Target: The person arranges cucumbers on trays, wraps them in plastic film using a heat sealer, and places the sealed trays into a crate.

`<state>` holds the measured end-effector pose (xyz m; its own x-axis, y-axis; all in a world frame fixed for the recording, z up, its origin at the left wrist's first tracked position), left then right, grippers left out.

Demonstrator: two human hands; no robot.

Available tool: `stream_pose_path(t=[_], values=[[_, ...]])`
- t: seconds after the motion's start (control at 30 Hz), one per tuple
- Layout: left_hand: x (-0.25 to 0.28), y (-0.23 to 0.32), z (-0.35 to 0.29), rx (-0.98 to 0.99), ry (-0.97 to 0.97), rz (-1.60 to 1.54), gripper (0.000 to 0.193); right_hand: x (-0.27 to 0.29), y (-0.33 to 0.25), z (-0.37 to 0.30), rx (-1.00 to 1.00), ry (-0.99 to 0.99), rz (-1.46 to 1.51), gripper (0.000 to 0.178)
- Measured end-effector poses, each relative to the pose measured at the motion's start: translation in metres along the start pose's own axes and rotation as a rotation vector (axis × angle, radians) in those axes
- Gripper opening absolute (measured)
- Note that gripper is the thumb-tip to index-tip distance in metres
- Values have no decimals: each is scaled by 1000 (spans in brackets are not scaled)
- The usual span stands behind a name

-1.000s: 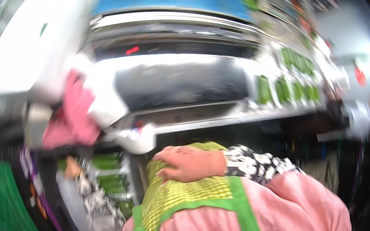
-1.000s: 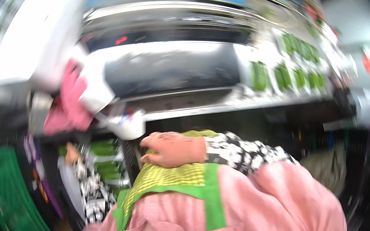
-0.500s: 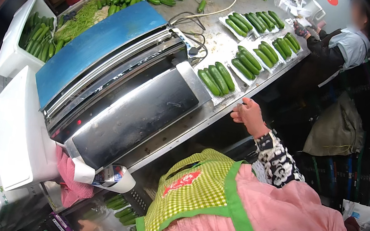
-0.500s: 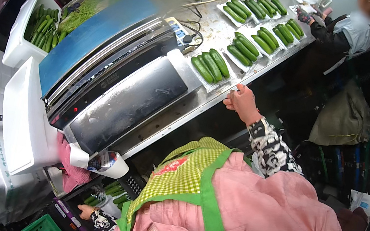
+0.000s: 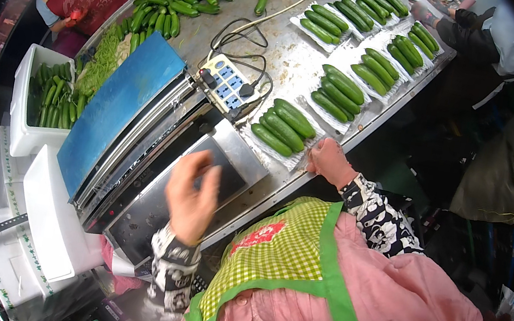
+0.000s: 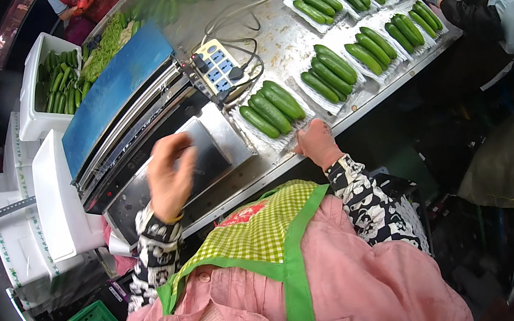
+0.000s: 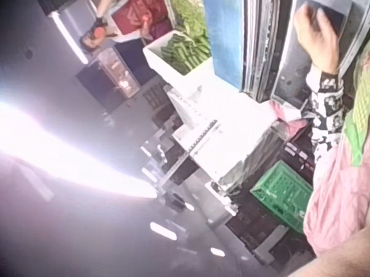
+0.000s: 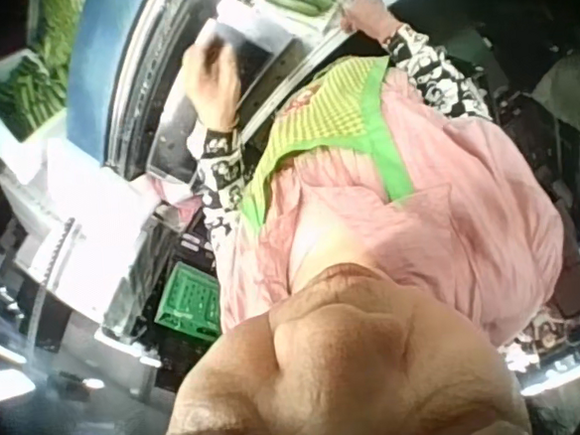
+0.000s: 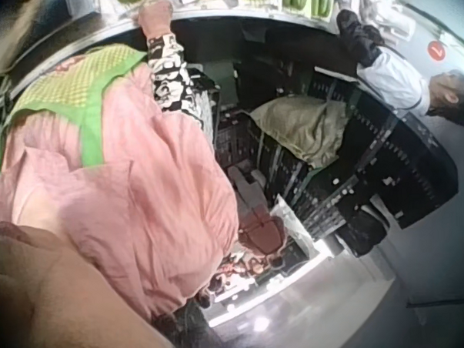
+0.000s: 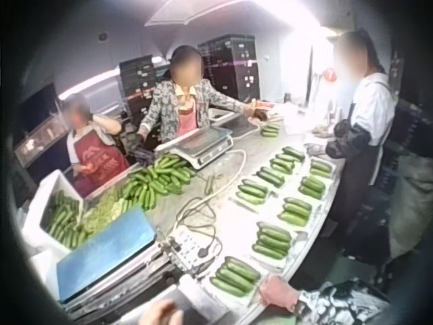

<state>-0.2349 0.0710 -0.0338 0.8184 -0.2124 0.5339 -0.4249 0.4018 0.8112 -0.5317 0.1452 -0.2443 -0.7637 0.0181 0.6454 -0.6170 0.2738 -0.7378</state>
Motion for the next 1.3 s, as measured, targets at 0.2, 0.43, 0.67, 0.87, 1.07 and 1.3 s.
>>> stream_pose_path(t=[0.2, 0.43, 0.67, 0.87, 1.07, 1.3], values=[[-107, -38, 72, 148, -367, 63, 24, 10, 1, 1, -254, 143, -160, 32], [-188, -127, 117, 216, -750, 487, 25, 14, -9, -1, -386, 220, -212, 43], [-214, -142, 118, 185, -880, 567, 23, 24, 5, -2, -325, 325, -182, 37], [-237, -151, 117, 193, -926, 636, 34, 34, 5, -20, -451, 283, -101, 36], [-246, -157, 113, 308, -948, 614, 47, 20, 22, -46, -595, 295, 264, 33], [-258, -160, 99, 269, -997, 343, 52, 22, 22, -52, -527, 372, 395, 30]])
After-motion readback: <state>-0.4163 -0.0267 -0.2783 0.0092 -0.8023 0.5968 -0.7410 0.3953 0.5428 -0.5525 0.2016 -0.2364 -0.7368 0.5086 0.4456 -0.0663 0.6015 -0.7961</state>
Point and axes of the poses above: each hand's wrist, its own z-axis towards the middle knuckle, its own x-axis out of the back of the hand, y = z × x, the point moved 9 cm from there along z, towards the middle knuckle
